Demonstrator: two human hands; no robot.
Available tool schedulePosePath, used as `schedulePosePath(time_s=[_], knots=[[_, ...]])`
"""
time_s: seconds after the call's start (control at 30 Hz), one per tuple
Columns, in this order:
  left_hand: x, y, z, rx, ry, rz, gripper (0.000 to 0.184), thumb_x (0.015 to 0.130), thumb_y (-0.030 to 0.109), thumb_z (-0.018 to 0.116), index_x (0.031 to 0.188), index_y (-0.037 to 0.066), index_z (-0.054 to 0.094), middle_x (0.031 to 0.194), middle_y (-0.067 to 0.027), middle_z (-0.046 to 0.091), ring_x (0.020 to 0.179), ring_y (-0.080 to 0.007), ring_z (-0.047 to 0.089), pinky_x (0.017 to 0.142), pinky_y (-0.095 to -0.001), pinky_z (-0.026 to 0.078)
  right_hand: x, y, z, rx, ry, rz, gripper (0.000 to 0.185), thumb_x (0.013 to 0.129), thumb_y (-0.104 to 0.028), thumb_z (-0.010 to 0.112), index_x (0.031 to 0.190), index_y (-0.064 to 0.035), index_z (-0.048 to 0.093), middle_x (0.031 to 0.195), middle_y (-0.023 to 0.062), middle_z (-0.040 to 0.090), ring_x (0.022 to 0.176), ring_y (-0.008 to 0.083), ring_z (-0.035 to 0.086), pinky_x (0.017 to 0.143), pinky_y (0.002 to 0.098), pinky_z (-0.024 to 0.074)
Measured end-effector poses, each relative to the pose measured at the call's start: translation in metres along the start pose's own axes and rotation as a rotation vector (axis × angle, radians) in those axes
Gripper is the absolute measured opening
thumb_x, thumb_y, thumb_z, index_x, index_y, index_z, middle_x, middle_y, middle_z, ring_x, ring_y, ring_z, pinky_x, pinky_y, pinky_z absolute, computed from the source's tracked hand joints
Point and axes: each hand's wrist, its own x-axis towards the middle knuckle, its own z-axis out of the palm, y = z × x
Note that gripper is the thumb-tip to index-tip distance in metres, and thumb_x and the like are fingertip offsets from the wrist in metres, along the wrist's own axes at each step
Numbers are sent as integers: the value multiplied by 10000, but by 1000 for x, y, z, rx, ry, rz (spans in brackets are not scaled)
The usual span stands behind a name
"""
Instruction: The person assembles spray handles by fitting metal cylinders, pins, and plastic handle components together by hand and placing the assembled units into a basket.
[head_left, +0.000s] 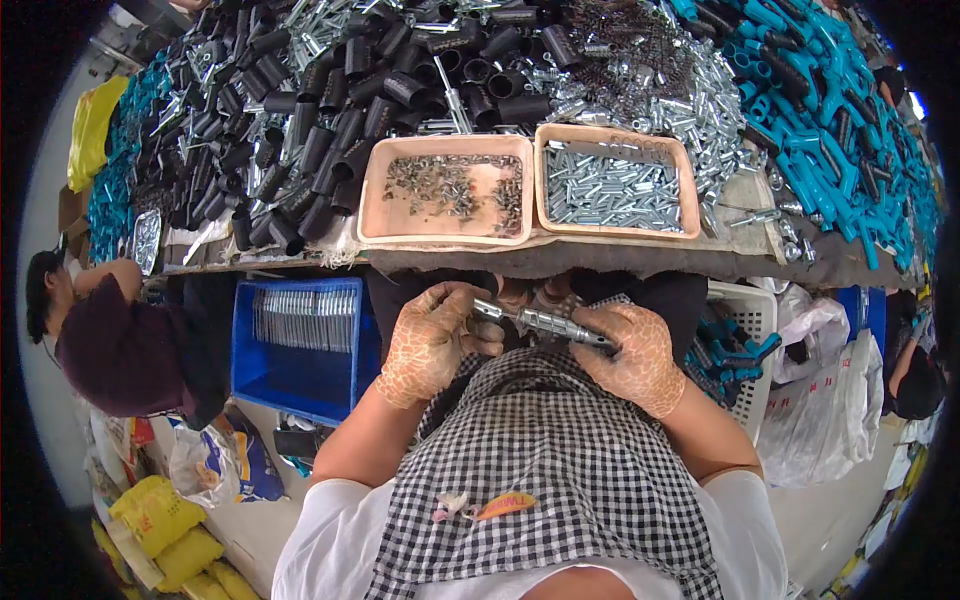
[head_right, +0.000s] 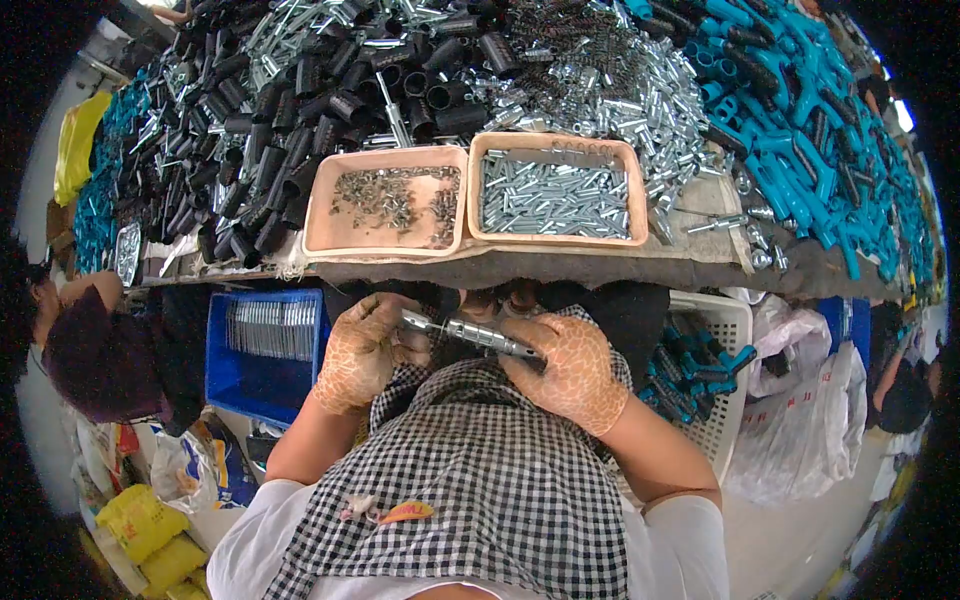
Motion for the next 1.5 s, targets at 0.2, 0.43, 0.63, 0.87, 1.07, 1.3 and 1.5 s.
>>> schedulePosePath(time_s=[0.2,0.43,0.63,0.87,1.07,1.3,1.5], knots=[[-2,-5,9,-33,-32,-66,380,1050,306,554,1180,-51,578,931,-126,665,766,-196,678,675,-354,602,3,-5,-1,-1,-29,1,340,682,-183,826,1008,-124,750,820,113,704,677,307,685,601,407,546],[-2,-1,6,-90,-18,-57,375,1044,306,567,1163,-49,583,924,-135,665,751,-215,671,691,-377,599,4,-3,-2,3,33,-32,350,680,-166,822,1019,-124,747,813,106,697,685,307,685,608,402,551],[1,-9,9,-73,-21,-60,354,1049,283,557,1160,-52,586,910,-141,664,744,-231,674,679,-386,601,3,-8,-1,18,-23,0,354,681,-163,824,1022,-116,744,835,109,709,700,305,690,623,403,554],[-1,-3,11,-41,-1,-51,356,1053,284,550,1163,-53,587,906,-139,666,747,-230,683,682,-388,605,5,-8,2,38,-60,20,357,693,-170,820,1037,-113,741,852,119,713,733,316,698,655,410,563],[-1,-9,12,-35,-11,-70,363,1057,287,543,1173,-54,592,915,-139,672,752,-217,684,695,-376,602,5,-10,0,57,-83,28,388,701,-162,809,1078,-106,738,876,131,720,757,317,706,679,407,574],[3,-14,10,32,-28,-86,381,1066,322,526,1133,-37,636,909,-113,683,725,-186,660,686,-329,567,1,-7,-4,95,-107,72,398,704,-148,798,1094,-106,737,881,140,718,752,310,704,674,392,574],[4,-15,8,31,-162,-58,379,1065,327,524,1143,-24,644,926,-116,692,790,-191,668,723,-343,566,-2,-5,-5,181,-93,90,387,713,-139,792,1096,-114,741,883,143,718,750,316,701,673,399,571]])
